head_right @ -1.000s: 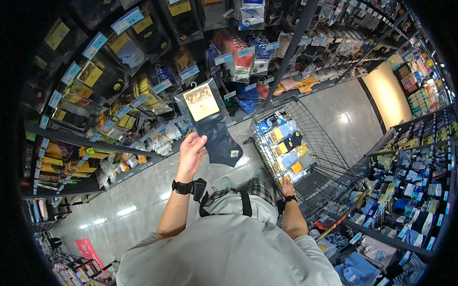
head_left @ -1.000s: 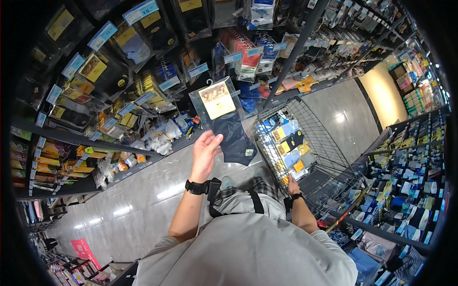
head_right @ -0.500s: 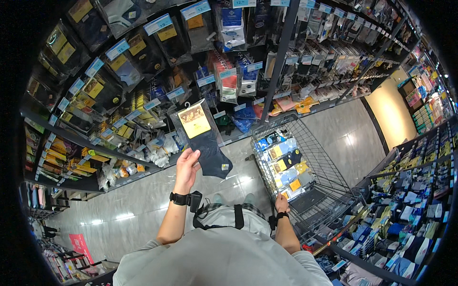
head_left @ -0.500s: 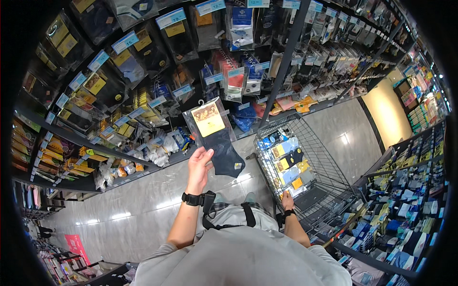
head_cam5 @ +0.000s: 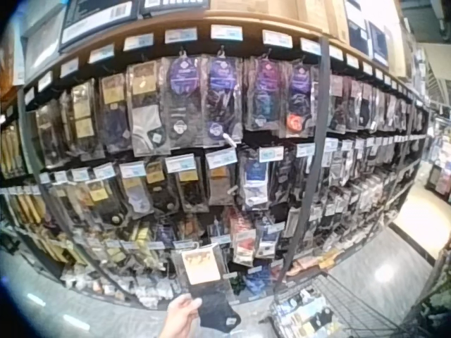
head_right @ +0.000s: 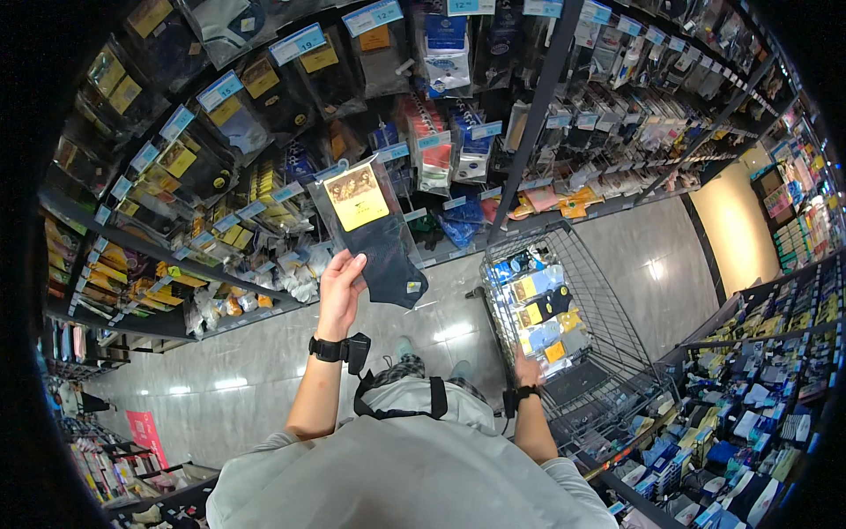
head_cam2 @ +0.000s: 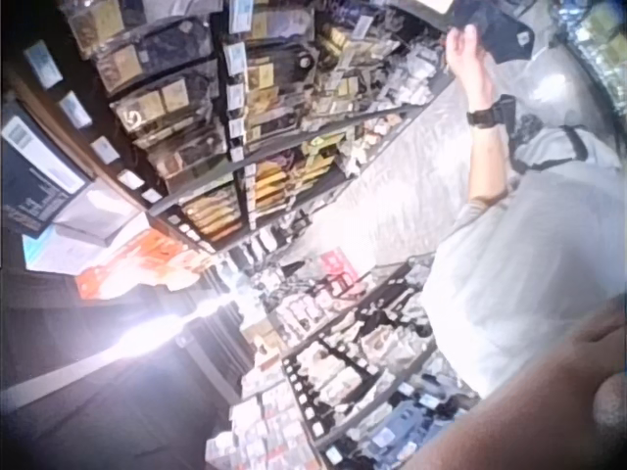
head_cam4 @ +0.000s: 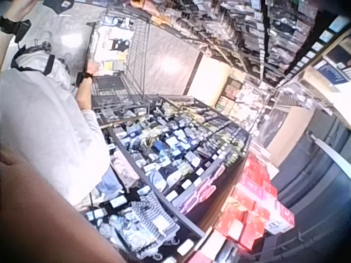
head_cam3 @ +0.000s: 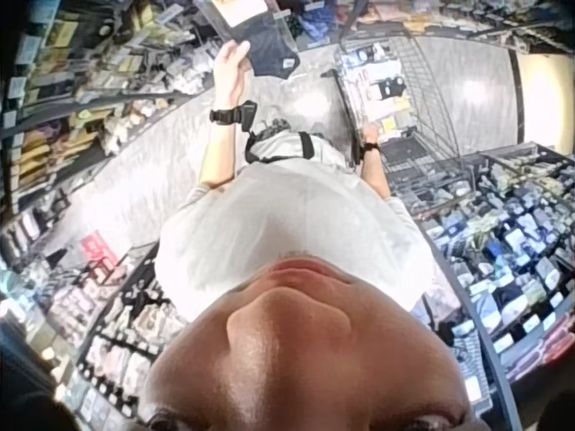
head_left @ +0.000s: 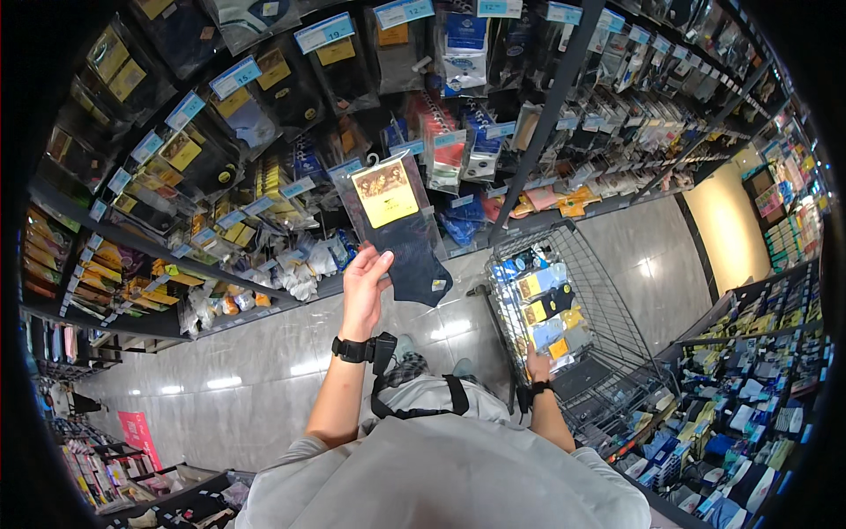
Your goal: The person is examining and selecting different pairs of socks from a shelf and placing them in a shopping cart.
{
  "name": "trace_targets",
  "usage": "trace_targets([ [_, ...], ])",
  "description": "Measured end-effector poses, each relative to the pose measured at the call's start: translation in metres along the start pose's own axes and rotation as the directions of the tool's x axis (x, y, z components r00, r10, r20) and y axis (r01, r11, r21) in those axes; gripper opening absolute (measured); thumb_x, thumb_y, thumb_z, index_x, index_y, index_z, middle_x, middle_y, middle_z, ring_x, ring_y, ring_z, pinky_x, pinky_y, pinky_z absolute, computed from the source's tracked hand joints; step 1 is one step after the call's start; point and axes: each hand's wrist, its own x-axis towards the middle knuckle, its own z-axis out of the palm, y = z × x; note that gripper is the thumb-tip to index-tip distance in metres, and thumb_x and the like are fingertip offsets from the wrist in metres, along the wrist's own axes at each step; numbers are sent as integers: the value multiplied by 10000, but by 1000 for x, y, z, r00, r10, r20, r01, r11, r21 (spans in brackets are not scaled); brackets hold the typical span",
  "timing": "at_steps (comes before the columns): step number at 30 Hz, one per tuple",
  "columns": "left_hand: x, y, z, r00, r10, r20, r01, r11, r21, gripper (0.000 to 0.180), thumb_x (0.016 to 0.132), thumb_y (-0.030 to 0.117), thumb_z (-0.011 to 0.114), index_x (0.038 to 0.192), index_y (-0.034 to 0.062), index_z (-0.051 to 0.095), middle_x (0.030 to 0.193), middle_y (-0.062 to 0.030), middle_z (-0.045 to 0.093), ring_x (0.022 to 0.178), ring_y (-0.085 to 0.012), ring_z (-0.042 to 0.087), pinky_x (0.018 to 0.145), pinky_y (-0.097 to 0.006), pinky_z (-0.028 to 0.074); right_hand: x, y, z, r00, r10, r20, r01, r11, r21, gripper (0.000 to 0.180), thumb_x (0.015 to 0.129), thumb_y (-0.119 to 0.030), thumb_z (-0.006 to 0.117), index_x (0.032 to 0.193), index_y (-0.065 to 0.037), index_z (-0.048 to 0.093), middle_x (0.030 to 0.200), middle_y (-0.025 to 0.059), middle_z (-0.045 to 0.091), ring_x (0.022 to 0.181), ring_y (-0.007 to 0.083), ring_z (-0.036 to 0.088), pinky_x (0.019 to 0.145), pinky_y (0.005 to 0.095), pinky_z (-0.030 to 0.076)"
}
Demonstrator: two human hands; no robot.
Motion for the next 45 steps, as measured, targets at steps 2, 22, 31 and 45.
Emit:
trace_targets([
  [2, 17, 3, -15, 1000, 10, -10, -10, 1000, -4, 267, 862, 126, 660, 1106, 59, 575, 941, 28, 629, 840, -55, 587, 652, -222, 444, -25, -84, -29, 962, -266, -52, 271, 931, 244, 748, 802, -557, 578, 1195, 80, 546, 1189, 297, 554, 1162, 388, 509, 979, 408, 389],
  [22, 128, 83, -58, 995, 42, 87, -44, 999, 19, 327, 834, 77, 689, 1117, -2, 546, 922, -24, 653, 750, -30, 569, 547, -166, 370, -162, -474, -154, 333, -943, -8, 286, 93, 954, 315, 887, -136, 630, 1146, 32, 568, 934, 57, 660, 827, 100, 614, 750, 246, 500],
  [31, 186, 126, -7, 970, 236, 58, -238, 970, 49, 316, 845, 139, 692, 1098, 6, 557, 886, -9, 655, 740, -15, 559, 563, -166, 386, -130, -552, -189, 308, -939, -154, 346, -40, 938, 272, 866, -103, 653, 1102, 19, 597, 871, 21, 655, 756, 62, 586, 661, 208, 473],
  [45, 224, 135, 0, 943, 330, -44, -328, 943, 51, 297, 860, 126, 672, 1108, 18, 549, 896, 17, 645, 690, 7, 515, 524, -147, 332, -110, -607, -193, 238, -938, -251, 482, -110, 869, 281, 844, -123, 681, 1067, 44, 643, 877, 35, 675, 750, 47, 584, 645, 187, 466],
])
